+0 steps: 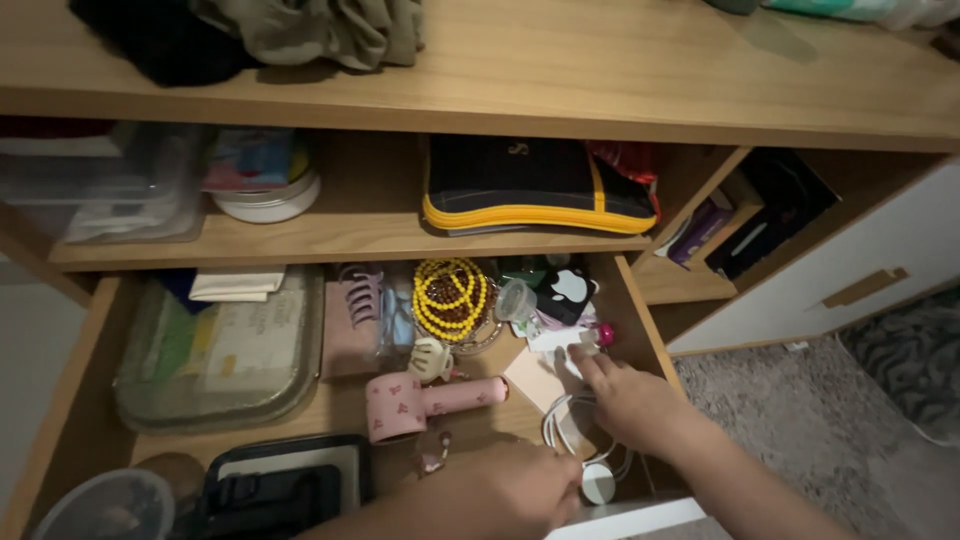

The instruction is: Organizing various personal items including glasses, charging cables, and hair accessories inside a wooden drawer.

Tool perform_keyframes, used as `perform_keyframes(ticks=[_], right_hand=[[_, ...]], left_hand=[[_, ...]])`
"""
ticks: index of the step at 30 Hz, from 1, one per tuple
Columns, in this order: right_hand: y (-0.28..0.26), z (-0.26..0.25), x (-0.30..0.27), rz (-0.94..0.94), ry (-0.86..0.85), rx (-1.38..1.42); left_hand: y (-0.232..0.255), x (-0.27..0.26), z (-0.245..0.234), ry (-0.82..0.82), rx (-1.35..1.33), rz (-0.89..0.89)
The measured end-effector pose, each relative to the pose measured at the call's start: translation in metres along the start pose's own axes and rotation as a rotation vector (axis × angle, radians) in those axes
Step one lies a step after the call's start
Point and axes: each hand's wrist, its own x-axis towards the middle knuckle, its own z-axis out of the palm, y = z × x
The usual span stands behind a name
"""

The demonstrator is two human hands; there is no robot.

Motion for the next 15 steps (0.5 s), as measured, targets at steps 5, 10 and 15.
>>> perform_keyframes(ticks=[5,10,15], right_hand=[[-0.014,-0.028,-0.015,0.009,-0.002,0.0],[-0.016,-0.03,-0.015,-0.025,-0.043,0.086],[-0.013,-0.026,-0.005,0.047,-0.038,0.154]], left_hand=[[-0.06,-0.047,0.025,0.349,0.195,0.262],[-0.019,-0.135,-0.048,0.47,-0.211,-0.4],[-0.067,-0.198,-0.01,0.858,-0.4,-1.109]])
